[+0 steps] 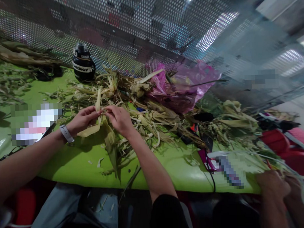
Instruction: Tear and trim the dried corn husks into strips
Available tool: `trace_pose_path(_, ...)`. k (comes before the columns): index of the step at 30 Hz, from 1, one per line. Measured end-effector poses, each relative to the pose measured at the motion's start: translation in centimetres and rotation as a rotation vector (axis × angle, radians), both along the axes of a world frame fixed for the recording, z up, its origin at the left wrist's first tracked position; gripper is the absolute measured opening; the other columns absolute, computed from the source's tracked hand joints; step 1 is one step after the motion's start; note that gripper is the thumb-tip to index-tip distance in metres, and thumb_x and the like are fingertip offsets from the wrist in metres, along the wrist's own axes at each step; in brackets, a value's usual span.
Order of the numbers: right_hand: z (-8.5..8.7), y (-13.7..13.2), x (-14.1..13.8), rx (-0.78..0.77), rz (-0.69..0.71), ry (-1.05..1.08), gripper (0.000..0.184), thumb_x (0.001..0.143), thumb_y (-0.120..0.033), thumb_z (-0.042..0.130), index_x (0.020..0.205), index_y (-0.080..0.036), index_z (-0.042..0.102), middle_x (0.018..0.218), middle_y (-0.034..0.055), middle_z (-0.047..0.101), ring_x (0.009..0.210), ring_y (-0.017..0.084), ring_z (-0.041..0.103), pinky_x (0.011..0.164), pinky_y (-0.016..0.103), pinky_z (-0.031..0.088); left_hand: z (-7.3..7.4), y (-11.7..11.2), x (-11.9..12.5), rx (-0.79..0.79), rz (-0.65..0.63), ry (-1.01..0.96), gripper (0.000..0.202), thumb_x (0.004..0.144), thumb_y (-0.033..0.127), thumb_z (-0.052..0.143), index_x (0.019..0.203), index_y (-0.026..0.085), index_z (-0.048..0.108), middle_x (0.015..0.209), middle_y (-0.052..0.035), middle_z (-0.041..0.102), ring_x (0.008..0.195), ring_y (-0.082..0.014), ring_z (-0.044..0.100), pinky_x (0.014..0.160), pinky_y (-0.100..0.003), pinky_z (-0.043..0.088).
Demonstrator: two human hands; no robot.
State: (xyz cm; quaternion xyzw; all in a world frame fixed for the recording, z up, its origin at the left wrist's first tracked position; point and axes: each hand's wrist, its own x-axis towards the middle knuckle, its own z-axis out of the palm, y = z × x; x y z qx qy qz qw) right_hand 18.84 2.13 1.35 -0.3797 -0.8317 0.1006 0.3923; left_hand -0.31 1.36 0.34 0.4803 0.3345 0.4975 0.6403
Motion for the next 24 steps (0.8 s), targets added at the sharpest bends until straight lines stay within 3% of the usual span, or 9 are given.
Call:
trace_pose_path(7, 0.5, 0.1, 0.2, -0.061, -0.086, 0.285, 0.024, 0.090, -0.045, 0.059, 0.093, -0.022, 0.064, 0.091, 0.0049, 0.068, 0.086, 0.019, 0.062, 0.085, 0.033, 0.049, 0.4, -0.4, -0.2, 0.022, -0.271, 0.088, 0.033, 0.070, 0.042, 0.082, 0.086, 0.016, 0.072, 0.049, 0.0056, 0.047, 0.038, -0.0040, 0.036, 0.037, -0.017, 0.024)
trace_pose_path(11, 0.1, 0.2, -0.1, -0.039, -0.119, 0.238, 0.023, 0.092, -0.043, 0.057, 0.094, -0.021, 0.063, 0.091, 0.0055, 0.066, 0.086, 0.019, 0.061, 0.085, 0.033, 0.049, 0.5, -0.6, -0.2, 0.014, -0.373, 0.163, 0.029, 0.072, 0.041, 0.081, 0.082, 0.014, 0.074, 0.050, 0.0006, 0.057, 0.042, -0.0074, 0.048, 0.042, -0.018, 0.036)
trace_pose_path(13, 0.3, 0.1, -0.2, 0.068, -0.202, 0.168, 0.023, 0.093, -0.042, 0.055, 0.098, -0.022, 0.063, 0.098, 0.0081, 0.066, 0.097, 0.022, 0.060, 0.093, 0.038, 0.047, 0.2, -0.4, -0.1, -0.003, -0.291, 0.144, 0.030, 0.071, 0.040, 0.082, 0.080, 0.013, 0.074, 0.056, -0.0019, 0.062, 0.048, -0.0090, 0.054, 0.047, -0.020, 0.043)
trace_pose_path(15, 0.7, -0.3, -0.3, 0.197, -0.318, 0.116, 0.023, 0.093, -0.041, 0.053, 0.101, -0.022, 0.063, 0.108, 0.0112, 0.064, 0.111, 0.025, 0.056, 0.103, 0.043, 0.041, -0.3, -0.1, 0.0, -0.010, -0.129, 0.096, 0.033, 0.068, 0.042, 0.084, 0.081, 0.012, 0.075, 0.063, -0.0029, 0.066, 0.052, -0.0093, 0.057, 0.051, -0.021, 0.047)
trace_pose_path(17, 1.1, -1.0, -0.7, 0.217, -0.359, 0.077, 0.024, 0.094, -0.042, 0.052, 0.096, -0.021, 0.064, 0.108, 0.0125, 0.063, 0.112, 0.026, 0.054, 0.104, 0.043, 0.038, -0.7, 0.3, 0.1, 0.015, 0.059, 0.047, 0.036, 0.065, 0.044, 0.085, 0.079, 0.013, 0.074, 0.066, -0.0019, 0.066, 0.054, -0.0086, 0.056, 0.053, -0.021, 0.048)
trace_pose_path(20, 1.1, -1.9, -1.6, -0.091, -0.206, 0.005, 0.032, 0.091, -0.049, 0.055, 0.079, -0.020, 0.061, 0.082, 0.0068, 0.063, 0.082, 0.020, 0.056, 0.084, 0.034, 0.044, -0.9, 0.5, 0.3, 0.071, 0.226, 0.031, 0.037, 0.064, 0.045, 0.085, 0.072, 0.013, 0.071, 0.065, -0.0007, 0.065, 0.055, -0.0078, 0.055, 0.053, -0.020, 0.046)
trace_pose_path(22, 0.7, -1.9, -2.1, -0.351, -0.074, -0.026, 0.040, 0.086, -0.055, 0.058, 0.070, -0.019, 0.058, 0.065, 0.0005, 0.056, 0.063, 0.014, 0.048, 0.067, 0.029, 0.040, -0.8, 0.4, 0.4, 0.089, 0.256, 0.060, 0.036, 0.065, 0.045, 0.085, 0.071, 0.012, 0.071, 0.066, -0.0010, 0.067, 0.056, -0.0074, 0.054, 0.052, -0.019, 0.044)
trace_pose_path(24, 0.1, -1.5, -2.3, -0.506, 0.027, 0.012, 0.043, 0.085, -0.058, 0.058, 0.069, -0.018, 0.057, 0.062, -0.0020, 0.054, 0.059, 0.011, 0.044, 0.061, 0.026, 0.036, -0.6, 0.3, 0.4, 0.089, 0.277, 0.069, 0.035, 0.066, 0.045, 0.084, 0.071, 0.012, 0.072, 0.068, -0.0014, 0.068, 0.056, -0.0069, 0.053, 0.051, -0.018, 0.042)
